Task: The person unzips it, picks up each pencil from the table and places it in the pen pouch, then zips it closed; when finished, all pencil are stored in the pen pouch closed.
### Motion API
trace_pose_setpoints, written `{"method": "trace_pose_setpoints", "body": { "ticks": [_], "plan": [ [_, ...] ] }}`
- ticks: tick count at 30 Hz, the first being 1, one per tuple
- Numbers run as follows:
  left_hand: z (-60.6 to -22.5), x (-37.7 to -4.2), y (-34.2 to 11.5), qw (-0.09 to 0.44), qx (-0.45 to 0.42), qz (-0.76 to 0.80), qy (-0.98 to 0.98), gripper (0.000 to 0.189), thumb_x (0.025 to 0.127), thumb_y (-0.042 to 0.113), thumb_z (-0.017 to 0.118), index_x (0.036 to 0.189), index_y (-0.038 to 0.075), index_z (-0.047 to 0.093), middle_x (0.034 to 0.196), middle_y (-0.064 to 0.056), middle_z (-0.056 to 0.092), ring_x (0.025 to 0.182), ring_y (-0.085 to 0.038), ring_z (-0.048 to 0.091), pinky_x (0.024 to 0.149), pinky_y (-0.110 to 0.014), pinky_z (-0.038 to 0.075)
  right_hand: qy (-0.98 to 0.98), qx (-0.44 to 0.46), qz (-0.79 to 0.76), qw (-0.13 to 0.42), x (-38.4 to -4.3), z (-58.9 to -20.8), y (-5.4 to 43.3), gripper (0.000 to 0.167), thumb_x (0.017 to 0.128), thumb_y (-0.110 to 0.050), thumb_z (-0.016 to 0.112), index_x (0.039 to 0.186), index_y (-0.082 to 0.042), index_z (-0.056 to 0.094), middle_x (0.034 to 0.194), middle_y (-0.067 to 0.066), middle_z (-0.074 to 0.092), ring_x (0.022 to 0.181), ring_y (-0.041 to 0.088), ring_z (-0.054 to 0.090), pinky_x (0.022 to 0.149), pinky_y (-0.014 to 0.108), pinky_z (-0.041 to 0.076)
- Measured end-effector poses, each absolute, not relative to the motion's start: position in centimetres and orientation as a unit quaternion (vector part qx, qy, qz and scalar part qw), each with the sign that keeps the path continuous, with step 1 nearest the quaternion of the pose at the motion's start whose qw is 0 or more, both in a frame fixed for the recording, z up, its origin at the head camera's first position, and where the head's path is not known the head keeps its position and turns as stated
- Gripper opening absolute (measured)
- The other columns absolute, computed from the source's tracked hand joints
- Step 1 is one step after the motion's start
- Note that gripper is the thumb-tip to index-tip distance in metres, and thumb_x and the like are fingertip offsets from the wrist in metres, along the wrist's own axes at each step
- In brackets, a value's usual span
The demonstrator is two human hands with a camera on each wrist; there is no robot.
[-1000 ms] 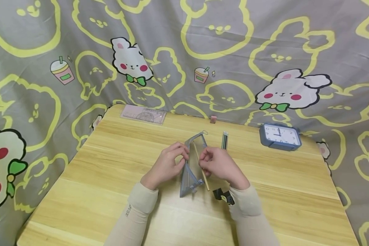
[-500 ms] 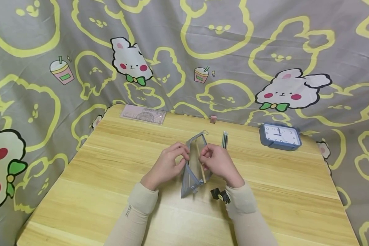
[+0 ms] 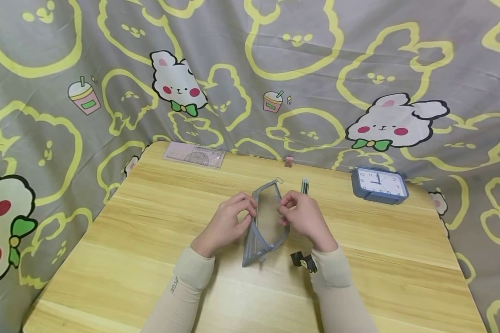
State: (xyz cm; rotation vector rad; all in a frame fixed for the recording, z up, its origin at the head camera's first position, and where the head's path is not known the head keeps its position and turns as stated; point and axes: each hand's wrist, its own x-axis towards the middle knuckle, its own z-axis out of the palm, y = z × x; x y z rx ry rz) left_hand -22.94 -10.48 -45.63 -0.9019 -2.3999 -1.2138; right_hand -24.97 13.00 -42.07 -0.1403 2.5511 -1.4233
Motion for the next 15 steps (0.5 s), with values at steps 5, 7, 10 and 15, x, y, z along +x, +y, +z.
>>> {"method": "trace_pose_setpoints", "body": {
  "ticks": [5,7,10,15],
  "plan": [
    [-45.5,-22.9,-10.5,0.152,-0.311,-0.42,-0.839,0.02,0.088,-0.011,0.069,0.087,0.008,0.067,0.109,-0.006,0.071,0.109,-0.024,0.071,0.102,-0.036,0.061,0.889,-0.024,-0.449,0.087,-25.9,-42.2,15.8,0.009,0.1,-0.012,0.067,0.1,-0.002,0.067,0.096,0.018,0.076,0.071,0.022,0.078,0.067,0.035,0.066],
    [-45.5,-22.9,-10.5,0.151,-0.311,-0.419,-0.84,0.02,0.088,-0.012,0.069,0.087,0.008,0.067,0.109,-0.006,0.071,0.11,-0.024,0.071,0.102,-0.036,0.061,0.909,-0.016,-0.409,0.076,-26.3,-42.7,17.1,0.012,0.1,-0.015,0.066,0.1,-0.003,0.068,0.094,0.016,0.076,0.07,0.02,0.076,0.064,0.031,0.061],
    [-45.5,-22.9,-10.5,0.152,-0.312,-0.417,-0.84,0.02,0.088,-0.012,0.069,0.086,0.008,0.067,0.109,-0.005,0.07,0.109,-0.024,0.072,0.101,-0.036,0.061,0.94,-0.007,-0.335,0.065,-26.9,-43.8,18.8,0.016,0.1,-0.02,0.066,0.099,-0.004,0.069,0.088,0.012,0.076,0.069,0.018,0.071,0.063,0.029,0.053],
    [-45.6,-22.9,-10.5,0.156,-0.314,-0.418,-0.838,0.02,0.087,-0.012,0.07,0.087,0.007,0.067,0.109,-0.005,0.07,0.108,-0.024,0.072,0.1,-0.036,0.062,0.962,0.007,-0.266,0.059,-27.6,-46.0,19.9,0.021,0.097,-0.023,0.066,0.103,-0.003,0.069,0.091,0.013,0.076,0.079,0.029,0.068,0.07,0.042,0.053]
  ]
}}
